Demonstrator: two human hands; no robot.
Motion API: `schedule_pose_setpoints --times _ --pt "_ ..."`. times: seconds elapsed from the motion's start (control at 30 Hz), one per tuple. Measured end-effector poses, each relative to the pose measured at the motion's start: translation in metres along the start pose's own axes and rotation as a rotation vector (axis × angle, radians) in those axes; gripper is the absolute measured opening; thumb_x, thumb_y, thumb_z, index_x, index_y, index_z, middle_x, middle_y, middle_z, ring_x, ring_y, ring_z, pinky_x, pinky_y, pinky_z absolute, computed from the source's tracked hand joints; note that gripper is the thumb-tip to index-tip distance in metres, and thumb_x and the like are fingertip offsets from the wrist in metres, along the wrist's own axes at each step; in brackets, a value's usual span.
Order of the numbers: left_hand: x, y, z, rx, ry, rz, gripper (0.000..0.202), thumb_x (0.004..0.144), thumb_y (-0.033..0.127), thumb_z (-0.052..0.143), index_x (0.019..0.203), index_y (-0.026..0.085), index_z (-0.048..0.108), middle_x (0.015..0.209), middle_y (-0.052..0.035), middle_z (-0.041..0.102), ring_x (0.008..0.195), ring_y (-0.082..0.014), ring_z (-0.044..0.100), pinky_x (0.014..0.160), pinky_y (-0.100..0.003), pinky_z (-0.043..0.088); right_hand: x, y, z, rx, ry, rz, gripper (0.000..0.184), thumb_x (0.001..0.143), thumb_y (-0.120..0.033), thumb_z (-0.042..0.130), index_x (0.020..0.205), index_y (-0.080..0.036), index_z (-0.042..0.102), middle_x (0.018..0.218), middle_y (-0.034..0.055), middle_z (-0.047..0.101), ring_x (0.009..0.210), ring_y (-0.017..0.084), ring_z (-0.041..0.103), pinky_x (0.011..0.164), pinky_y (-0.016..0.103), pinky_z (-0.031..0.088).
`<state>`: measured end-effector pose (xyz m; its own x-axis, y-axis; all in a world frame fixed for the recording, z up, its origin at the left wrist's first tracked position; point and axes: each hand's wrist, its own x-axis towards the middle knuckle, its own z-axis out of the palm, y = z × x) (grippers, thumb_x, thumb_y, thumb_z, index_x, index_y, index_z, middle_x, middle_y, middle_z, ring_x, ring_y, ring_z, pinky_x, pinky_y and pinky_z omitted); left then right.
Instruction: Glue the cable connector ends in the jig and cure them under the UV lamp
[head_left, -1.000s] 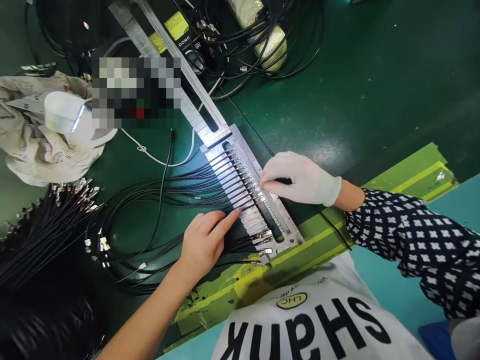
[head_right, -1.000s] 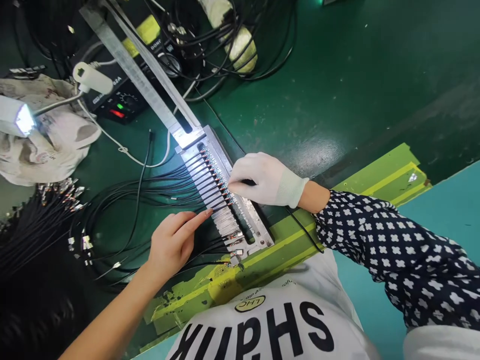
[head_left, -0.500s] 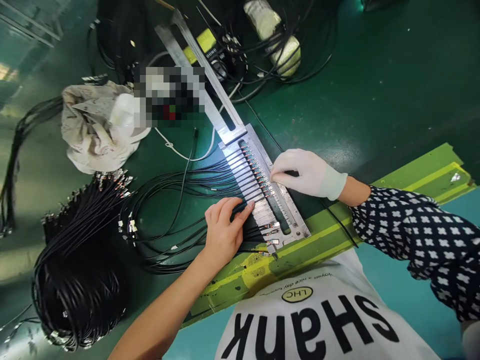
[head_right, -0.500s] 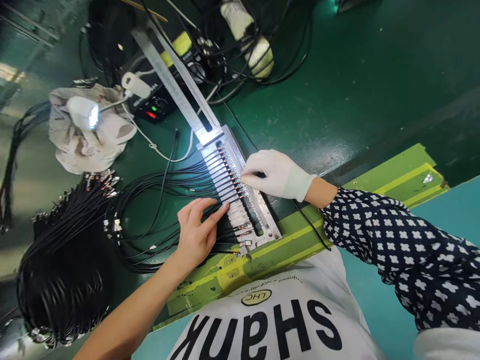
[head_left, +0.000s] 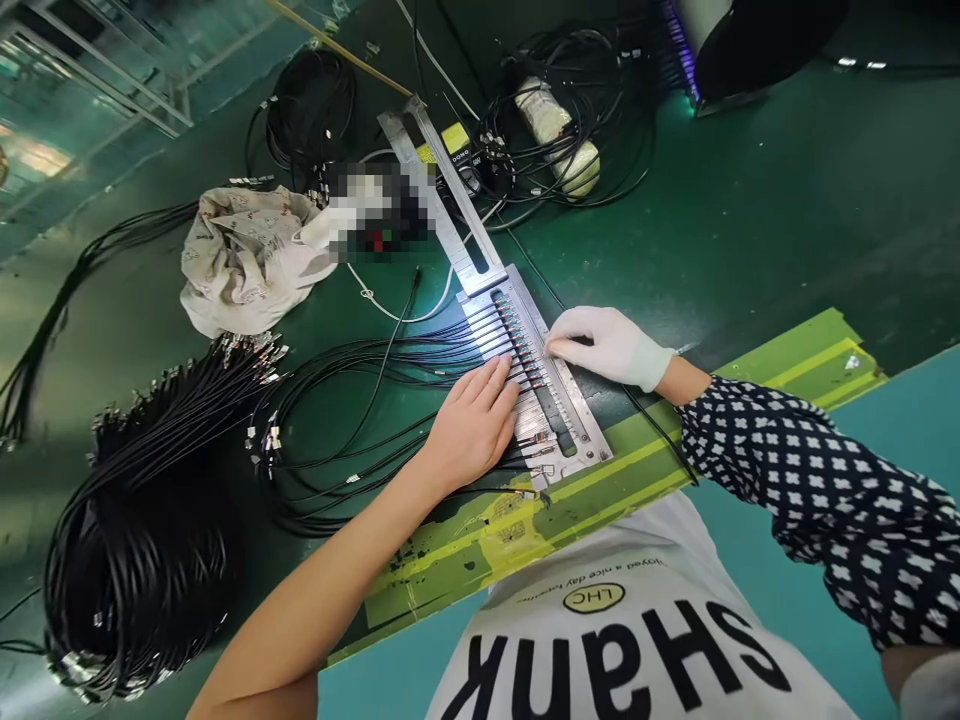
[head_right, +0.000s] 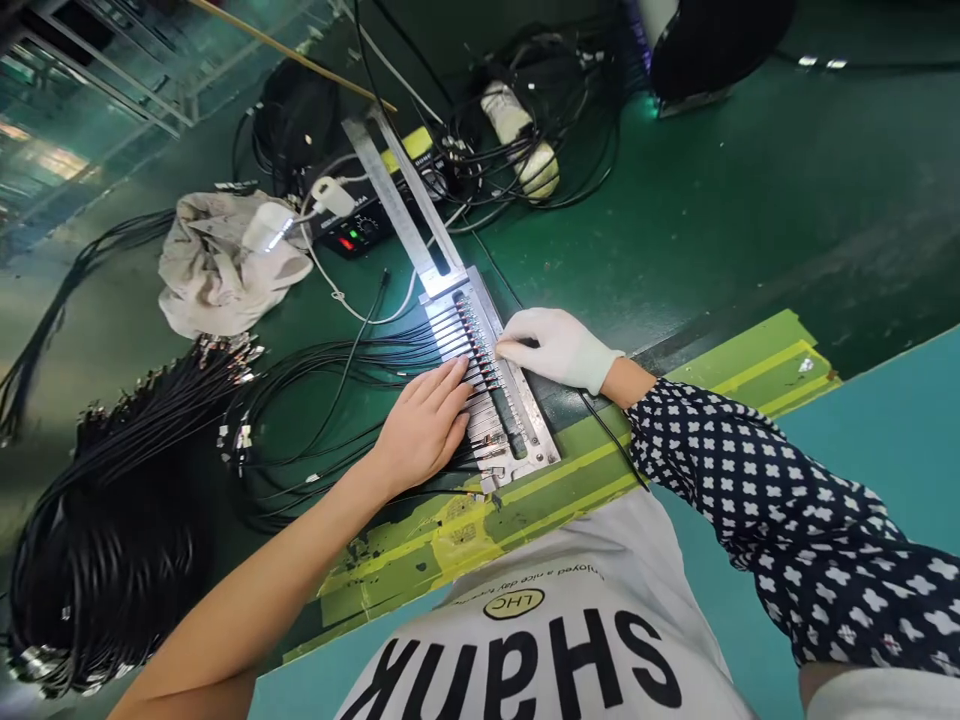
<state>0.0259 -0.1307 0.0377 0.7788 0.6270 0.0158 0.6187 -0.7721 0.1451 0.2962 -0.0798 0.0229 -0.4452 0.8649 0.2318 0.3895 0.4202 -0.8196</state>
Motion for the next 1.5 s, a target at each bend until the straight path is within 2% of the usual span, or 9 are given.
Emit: schedule_pose_setpoints --times 0.2,0.37,0.47,0.63,0.8,0.93,1.13,1.3,1.5 --pt "0.004 -0.003 -0.008 -0.053 0.027 -0.051 0.04 0.103 0.026 0.042 0.14 0.012 0.048 0.156 -0.018 0.045 0.145 -0.0313 0.043 0.119 -0.053 0.035 -0.004 -0.001 0.002 0.023 0.007 0.019 0.022 0.095 -0.031 0.059 0.091 -0.018 0.076 0.094 0.0039 0.074 0.091 0.02 0.067 0.086 0.033 0.049" --pt "-0.026 0.005 -0.019 -0.279 0.191 -0.182 0.032 0.103 0.026 0.047 0.134 0.018 0.051 0.138 -0.0145 0.057 0.131 -0.0262 0.051 0.111 -0.046 0.043 -0.012 -0.003 0.003 0.003 0.033 0.024 0.023 0.096 -0.033 0.058 0.096 -0.019 0.076 0.1 0.005 0.075 0.097 0.021 0.067 0.089 0.035 0.049" --pt "-0.054 0.018 -0.021 -0.383 0.063 -0.184 0.016 0.102 0.027 0.053 0.116 0.02 0.058 0.112 -0.0082 0.064 0.107 -0.0214 0.059 0.096 -0.038 0.049 -0.014 -0.004 0.003 0.004 0.037 0.039 0.023 0.095 -0.034 0.058 0.095 -0.019 0.077 0.101 0.0048 0.075 0.097 0.022 0.068 0.088 0.035 0.05" --pt "-0.076 0.029 -0.012 -0.306 -0.043 -0.166 0.013 0.103 0.024 0.051 0.113 0.019 0.058 0.111 -0.0082 0.063 0.102 -0.0212 0.057 0.088 -0.037 0.047 -0.013 -0.006 0.003 -0.022 0.025 0.065 0.024 0.096 -0.034 0.058 0.096 -0.02 0.077 0.102 0.0042 0.076 0.098 0.022 0.068 0.089 0.036 0.05" --pt "-0.077 0.022 -0.013 -0.337 -0.012 -0.148 0.006 0.103 0.019 0.051 0.106 0.02 0.056 0.111 -0.0054 0.064 0.102 -0.0186 0.059 0.089 -0.035 0.045 -0.012 -0.007 0.003 -0.021 0.022 0.053 0.025 0.096 -0.033 0.057 0.095 -0.019 0.077 0.101 0.0047 0.075 0.097 0.022 0.067 0.09 0.036 0.05" --pt "-0.076 0.014 -0.02 -0.49 0.116 -0.246 0.008 0.102 0.017 0.051 0.109 0.021 0.053 0.117 -0.0074 0.061 0.113 -0.0188 0.057 0.098 -0.035 0.047 -0.01 -0.008 0.002 -0.01 0.018 0.057 0.023 0.096 -0.032 0.057 0.094 -0.019 0.077 0.1 0.0046 0.075 0.096 0.021 0.067 0.089 0.036 0.05" --pt "-0.058 0.006 -0.007 -0.488 0.118 -0.332 0.007 0.104 0.023 0.047 0.105 0.021 0.054 0.099 -0.0038 0.062 0.086 -0.015 0.059 0.078 -0.028 0.05 -0.007 -0.006 0.002 0.0 0.012 0.051 0.022 0.096 -0.03 0.058 0.093 -0.02 0.077 0.099 0.0042 0.075 0.096 0.021 0.067 0.088 0.035 0.05" --pt "-0.045 0.01 -0.004 -0.552 0.135 -0.357 0.021 0.102 0.026 0.054 0.122 0.023 0.059 0.109 -0.0044 0.07 0.096 -0.016 0.066 0.087 -0.03 0.054 -0.006 -0.004 0.001 0.017 0.014 0.041 0.021 0.096 -0.03 0.058 0.094 -0.02 0.077 0.099 0.0043 0.075 0.095 0.021 0.067 0.088 0.036 0.05" --pt "-0.041 0.016 -0.024 -0.78 0.107 -0.418 0.007 0.098 0.023 0.062 0.1 0.022 0.069 0.104 -0.0038 0.067 0.099 -0.0168 0.063 0.089 -0.031 0.053 -0.004 -0.002 0.001 0.027 0.013 0.029 0.02 0.096 -0.03 0.059 0.094 -0.02 0.077 0.099 0.0039 0.075 0.095 0.021 0.067 0.09 0.037 0.05"
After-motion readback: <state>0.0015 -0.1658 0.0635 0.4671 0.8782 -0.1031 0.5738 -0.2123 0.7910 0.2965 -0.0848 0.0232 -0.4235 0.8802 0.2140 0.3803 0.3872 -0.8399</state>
